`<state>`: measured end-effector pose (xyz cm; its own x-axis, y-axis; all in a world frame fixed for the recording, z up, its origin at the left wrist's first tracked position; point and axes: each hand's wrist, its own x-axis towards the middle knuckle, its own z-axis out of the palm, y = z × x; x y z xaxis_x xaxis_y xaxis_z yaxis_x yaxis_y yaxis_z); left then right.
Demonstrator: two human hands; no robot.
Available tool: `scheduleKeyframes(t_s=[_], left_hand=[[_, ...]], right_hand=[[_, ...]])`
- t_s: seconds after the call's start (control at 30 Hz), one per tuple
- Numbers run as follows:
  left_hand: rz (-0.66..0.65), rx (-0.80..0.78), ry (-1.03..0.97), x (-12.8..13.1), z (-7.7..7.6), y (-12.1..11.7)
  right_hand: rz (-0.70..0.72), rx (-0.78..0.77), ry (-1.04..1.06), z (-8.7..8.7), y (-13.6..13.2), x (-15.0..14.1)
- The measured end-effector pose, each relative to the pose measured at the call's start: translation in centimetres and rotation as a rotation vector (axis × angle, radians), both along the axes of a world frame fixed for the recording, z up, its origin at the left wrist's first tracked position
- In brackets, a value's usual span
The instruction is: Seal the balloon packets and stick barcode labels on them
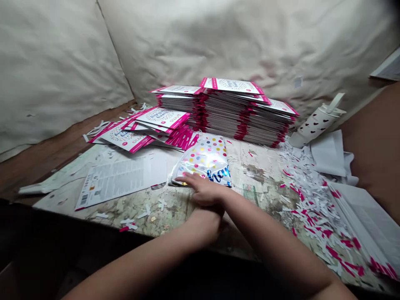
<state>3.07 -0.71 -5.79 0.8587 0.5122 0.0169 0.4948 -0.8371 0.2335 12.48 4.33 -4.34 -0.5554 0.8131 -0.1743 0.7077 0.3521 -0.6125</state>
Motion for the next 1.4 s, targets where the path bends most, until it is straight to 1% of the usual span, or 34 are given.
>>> scheduleKeyframes(t_s=[0.07,0.1,0.17,0.2,0.27,0.33,0.4,0.47,0.5,0.57,0.63,0.67,0.7,0.73,0.77,0.83,0.9,1.0,1.03,1.07,1.13,1.17,1.2,1.27,1.3,1.33,1.4], left_hand=[[0.04,0.012,0.0,-3.1,0.9,0.6],[0.073,0.061,-0.009,-4.7,1.3,1.4],[0.152,0.252,-0.008,-7.8,1.7,3.9],[0.17,0.34,0.032,-9.0,1.8,5.4],[0.152,0.42,0.136,-10.6,2.0,7.9],[0.132,0.445,0.178,-10.8,2.7,9.2],[0.147,0.482,0.145,-10.1,3.9,8.8],[0.159,0.512,0.046,-9.3,5.3,7.4],[0.165,0.512,-0.038,-9.1,6.0,6.6],[0.187,0.476,-0.254,-9.4,7.2,5.1],[0.224,0.423,-0.455,-10.1,8.1,4.1],[0.239,0.394,-0.521,-10.5,8.5,3.8],[0.248,0.368,-0.569,-10.7,8.8,3.7],[0.246,0.344,-0.602,-10.7,9.0,3.5],[0.229,0.32,-0.62,-10.4,9.1,3.5],[0.142,0.264,-0.598,-8.5,8.6,3.5],[-0.043,0.189,-0.499,-5.3,7.2,3.6],[-0.392,0.053,-0.233,0.6,3.4,3.8],[-0.466,0.019,-0.142,2.4,2.1,3.9],[-0.493,-0.005,-0.067,3.9,0.9,4.0],[-0.473,-0.03,0.027,6.0,-0.9,4.0],[-0.439,-0.034,0.045,6.7,-1.4,3.9],[-0.406,-0.035,0.049,7.1,-1.8,3.7],[-0.353,-0.035,0.046,7.5,-1.9,3.3],[-0.331,-0.041,0.05,7.5,-1.9,3.2],[-0.307,-0.049,0.06,7.3,-1.8,3.2],[-0.249,-0.067,0.098,6.3,-1.9,4.0]], right_hand=[[-0.035,0.069,0.011,-0.3,0.3,1.1],[-0.057,0.102,0.005,-0.5,0.3,1.3],[-0.071,0.148,-0.018,-0.8,0.2,1.2],[-0.076,0.168,-0.028,-1.0,0.1,0.8],[-0.129,0.217,-0.056,-1.3,-0.1,-0.4],[-0.217,0.26,-0.096,-1.6,-0.2,-1.9],[-0.288,0.292,-0.131,-1.6,0.1,-2.9],[-0.335,0.314,-0.15,-1.1,0.5,-2.4],[-0.363,0.327,-0.155,-0.6,0.5,-1.4],[-0.444,0.376,-0.152,1.0,0.1,1.7],[-0.517,0.464,-0.112,2.7,-1.5,5.5],[-0.488,0.554,-0.02,3.3,-2.8,7.3],[-0.399,0.619,0.057,3.6,-4.3,8.8],[-0.311,0.655,0.099,3.5,-5.9,9.9],[-0.229,0.678,0.12,3.1,-7.6,10.7],[-0.097,0.67,0.114,1.5,-10.5,11.1],[-0.001,0.641,0.102,-0.7,-12.5,10.9],[0.095,0.645,0.101,-3.4,-14.1,10.6],[0.099,0.661,0.093,-3.9,-14.4,10.7],[0.08,0.679,0.08,-4.3,-14.8,10.9],[-0.009,0.7,0.058,-4.8,-15.8,11.3],[-0.06,0.707,0.06,-5.0,-16.4,11.6],[-0.095,0.709,0.073,-5.1,-17.0,11.8],[-0.123,0.673,0.12,-5.1,-18.0,12.1],[-0.145,0.631,0.149,-4.9,-18.2,12.2],[-0.197,0.57,0.179,-4.7,-18.2,12.3],[-0.402,0.384,0.23,-3.9,-17.6,12.5]])
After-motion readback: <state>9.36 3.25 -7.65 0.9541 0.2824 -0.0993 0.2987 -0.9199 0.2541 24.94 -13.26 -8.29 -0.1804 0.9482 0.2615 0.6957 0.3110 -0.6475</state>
